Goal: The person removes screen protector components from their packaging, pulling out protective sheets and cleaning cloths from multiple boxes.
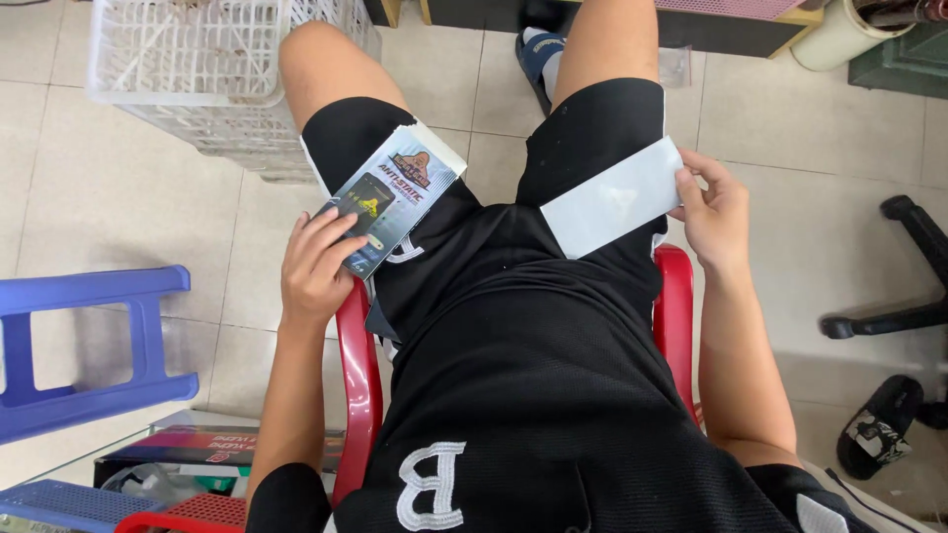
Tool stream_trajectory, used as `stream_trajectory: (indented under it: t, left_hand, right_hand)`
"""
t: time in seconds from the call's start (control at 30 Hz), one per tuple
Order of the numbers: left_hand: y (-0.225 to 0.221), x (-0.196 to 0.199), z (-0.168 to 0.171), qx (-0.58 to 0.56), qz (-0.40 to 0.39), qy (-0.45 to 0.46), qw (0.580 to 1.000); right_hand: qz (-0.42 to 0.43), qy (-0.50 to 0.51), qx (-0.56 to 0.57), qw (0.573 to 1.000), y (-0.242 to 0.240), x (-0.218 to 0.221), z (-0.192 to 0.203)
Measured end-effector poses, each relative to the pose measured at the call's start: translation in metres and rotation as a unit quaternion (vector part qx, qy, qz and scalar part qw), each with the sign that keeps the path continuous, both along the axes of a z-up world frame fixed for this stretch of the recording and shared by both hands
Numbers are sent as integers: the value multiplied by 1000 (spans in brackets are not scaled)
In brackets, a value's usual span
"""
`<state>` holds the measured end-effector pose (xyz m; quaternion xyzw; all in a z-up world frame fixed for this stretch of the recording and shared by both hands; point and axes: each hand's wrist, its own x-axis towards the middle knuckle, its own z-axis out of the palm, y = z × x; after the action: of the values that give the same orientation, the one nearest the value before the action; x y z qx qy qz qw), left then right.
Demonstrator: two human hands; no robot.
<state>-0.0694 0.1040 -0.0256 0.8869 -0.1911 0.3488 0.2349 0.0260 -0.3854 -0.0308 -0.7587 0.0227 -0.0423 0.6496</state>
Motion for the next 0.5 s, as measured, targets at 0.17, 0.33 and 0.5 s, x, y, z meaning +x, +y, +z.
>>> stream_trajectory:
  t: [0.17,0.33,0.5]
  left_hand:
    - [-2,-6,7,51,26,62,996]
    - [3,-7,9,60,38,61,996]
    - [-7,0,30,-8,28,39,999]
  right_hand:
    - [2,-10,-3,1000,5,1,16]
    - [14,-30,11,999,5,-1,18]
    - [16,-67,8,998,12,-11,37]
